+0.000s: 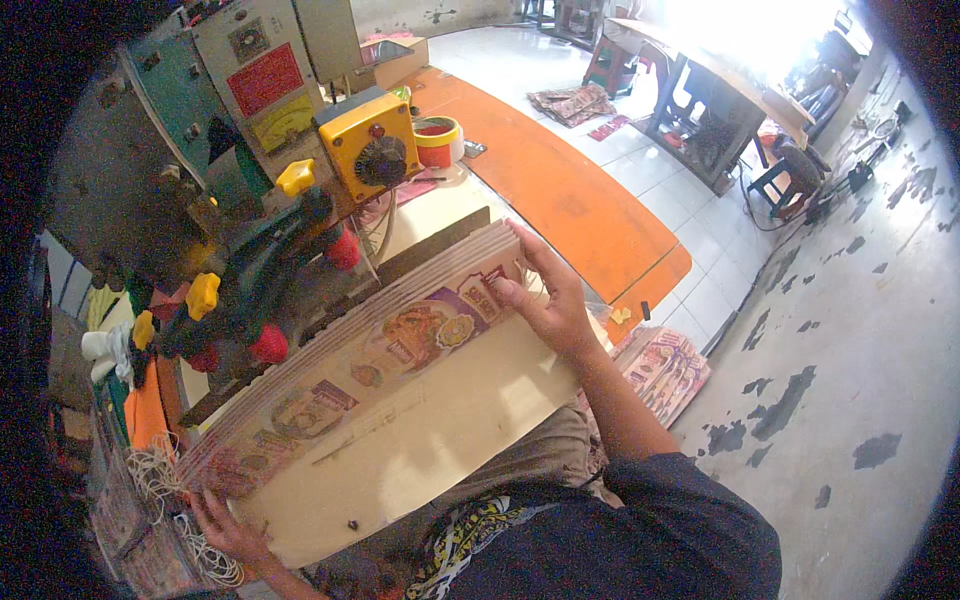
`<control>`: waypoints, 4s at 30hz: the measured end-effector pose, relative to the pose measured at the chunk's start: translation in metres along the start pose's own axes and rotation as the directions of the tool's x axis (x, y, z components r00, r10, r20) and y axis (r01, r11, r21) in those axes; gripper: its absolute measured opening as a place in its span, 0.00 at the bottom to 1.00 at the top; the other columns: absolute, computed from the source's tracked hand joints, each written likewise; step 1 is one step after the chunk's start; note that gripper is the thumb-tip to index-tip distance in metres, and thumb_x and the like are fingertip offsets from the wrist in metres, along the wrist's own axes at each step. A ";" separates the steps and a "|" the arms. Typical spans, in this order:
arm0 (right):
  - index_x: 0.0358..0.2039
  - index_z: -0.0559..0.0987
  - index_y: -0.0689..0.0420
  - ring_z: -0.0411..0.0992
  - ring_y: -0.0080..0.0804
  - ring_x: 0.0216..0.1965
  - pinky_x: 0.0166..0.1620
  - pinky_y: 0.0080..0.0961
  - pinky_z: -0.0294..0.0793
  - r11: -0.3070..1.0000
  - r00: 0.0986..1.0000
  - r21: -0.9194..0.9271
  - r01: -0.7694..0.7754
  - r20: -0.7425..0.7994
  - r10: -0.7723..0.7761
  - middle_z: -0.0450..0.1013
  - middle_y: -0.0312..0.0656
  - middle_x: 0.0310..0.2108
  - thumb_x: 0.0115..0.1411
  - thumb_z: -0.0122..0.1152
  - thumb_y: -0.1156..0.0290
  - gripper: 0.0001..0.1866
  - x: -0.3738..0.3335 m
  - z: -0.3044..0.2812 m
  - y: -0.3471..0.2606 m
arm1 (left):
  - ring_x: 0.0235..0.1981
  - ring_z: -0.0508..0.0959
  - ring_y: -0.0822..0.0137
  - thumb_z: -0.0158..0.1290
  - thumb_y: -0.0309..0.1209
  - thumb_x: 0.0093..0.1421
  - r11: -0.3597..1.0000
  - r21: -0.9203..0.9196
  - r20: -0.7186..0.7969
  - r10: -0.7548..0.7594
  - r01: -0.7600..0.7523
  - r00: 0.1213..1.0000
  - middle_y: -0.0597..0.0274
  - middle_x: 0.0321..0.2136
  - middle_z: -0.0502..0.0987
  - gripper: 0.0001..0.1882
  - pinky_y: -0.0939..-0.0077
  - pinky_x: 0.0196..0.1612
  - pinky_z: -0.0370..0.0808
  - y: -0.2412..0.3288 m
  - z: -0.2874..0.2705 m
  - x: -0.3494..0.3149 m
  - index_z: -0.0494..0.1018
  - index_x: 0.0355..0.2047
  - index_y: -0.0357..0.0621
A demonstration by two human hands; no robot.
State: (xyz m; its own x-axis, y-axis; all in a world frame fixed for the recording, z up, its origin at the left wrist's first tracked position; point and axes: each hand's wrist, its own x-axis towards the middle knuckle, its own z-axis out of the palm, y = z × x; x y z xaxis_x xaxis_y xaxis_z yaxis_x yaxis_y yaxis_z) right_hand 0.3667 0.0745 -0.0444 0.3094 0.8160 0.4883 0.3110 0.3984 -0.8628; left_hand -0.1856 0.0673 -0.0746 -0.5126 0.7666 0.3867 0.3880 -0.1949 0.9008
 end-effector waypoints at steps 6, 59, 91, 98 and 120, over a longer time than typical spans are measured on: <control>0.65 0.63 0.62 0.67 0.38 0.60 0.64 0.35 0.62 0.996 1.000 0.090 -0.022 0.002 0.022 0.71 0.50 0.56 0.61 0.65 0.62 0.35 0.004 -0.002 0.012 | 0.52 0.73 0.63 0.62 0.28 0.59 0.994 0.008 0.193 -0.111 0.111 0.975 0.55 0.53 0.73 0.32 0.70 0.58 0.69 -0.009 0.002 0.005 0.64 0.62 0.33; 0.48 0.73 0.61 0.72 0.34 0.49 0.52 0.33 0.70 0.960 0.973 -0.250 0.128 -0.156 -0.171 0.74 0.45 0.46 0.61 0.65 0.62 0.21 -0.002 0.000 0.015 | 0.52 0.73 0.63 0.44 0.41 0.73 0.989 0.050 -0.125 0.142 -0.136 0.982 0.52 0.54 0.73 0.23 0.66 0.54 0.74 0.003 0.002 0.007 0.69 0.57 0.33; 0.45 0.75 0.62 0.70 0.34 0.48 0.51 0.31 0.68 0.969 0.975 -0.172 0.176 -0.106 -0.196 0.73 0.45 0.45 0.60 0.63 0.63 0.18 -0.003 -0.005 0.003 | 0.47 0.77 0.64 0.41 0.43 0.74 0.988 0.111 -0.203 0.129 -0.108 0.971 0.52 0.48 0.77 0.25 0.70 0.50 0.73 0.008 -0.001 0.006 0.70 0.55 0.32; 0.44 0.74 0.62 0.69 0.34 0.49 0.52 0.30 0.66 0.974 0.972 -0.113 0.197 -0.108 -0.209 0.73 0.47 0.45 0.61 0.62 0.63 0.17 -0.002 -0.003 -0.001 | 0.49 0.76 0.63 0.41 0.43 0.74 0.994 0.081 -0.221 0.094 -0.078 0.971 0.50 0.48 0.77 0.25 0.69 0.51 0.74 -0.007 -0.009 0.008 0.70 0.55 0.30; 0.52 0.74 0.65 0.66 0.31 0.47 0.53 0.28 0.63 0.992 0.994 -0.065 0.107 -0.022 -0.109 0.71 0.43 0.44 0.62 0.59 0.53 0.28 -0.002 -0.004 -0.003 | 0.58 0.71 0.59 0.39 0.42 0.74 0.987 0.066 -0.100 0.150 -0.144 0.984 0.48 0.58 0.70 0.26 0.65 0.61 0.69 -0.008 -0.009 0.008 0.64 0.61 0.33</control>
State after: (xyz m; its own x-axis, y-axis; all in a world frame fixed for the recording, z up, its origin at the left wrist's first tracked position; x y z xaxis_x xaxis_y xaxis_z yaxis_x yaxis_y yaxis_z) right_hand 0.3684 0.0705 -0.0419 0.2939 0.7581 0.5821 0.4006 0.4552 -0.7952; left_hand -0.1994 0.0696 -0.0771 -0.5227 0.6637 0.5351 0.5076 -0.2619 0.8208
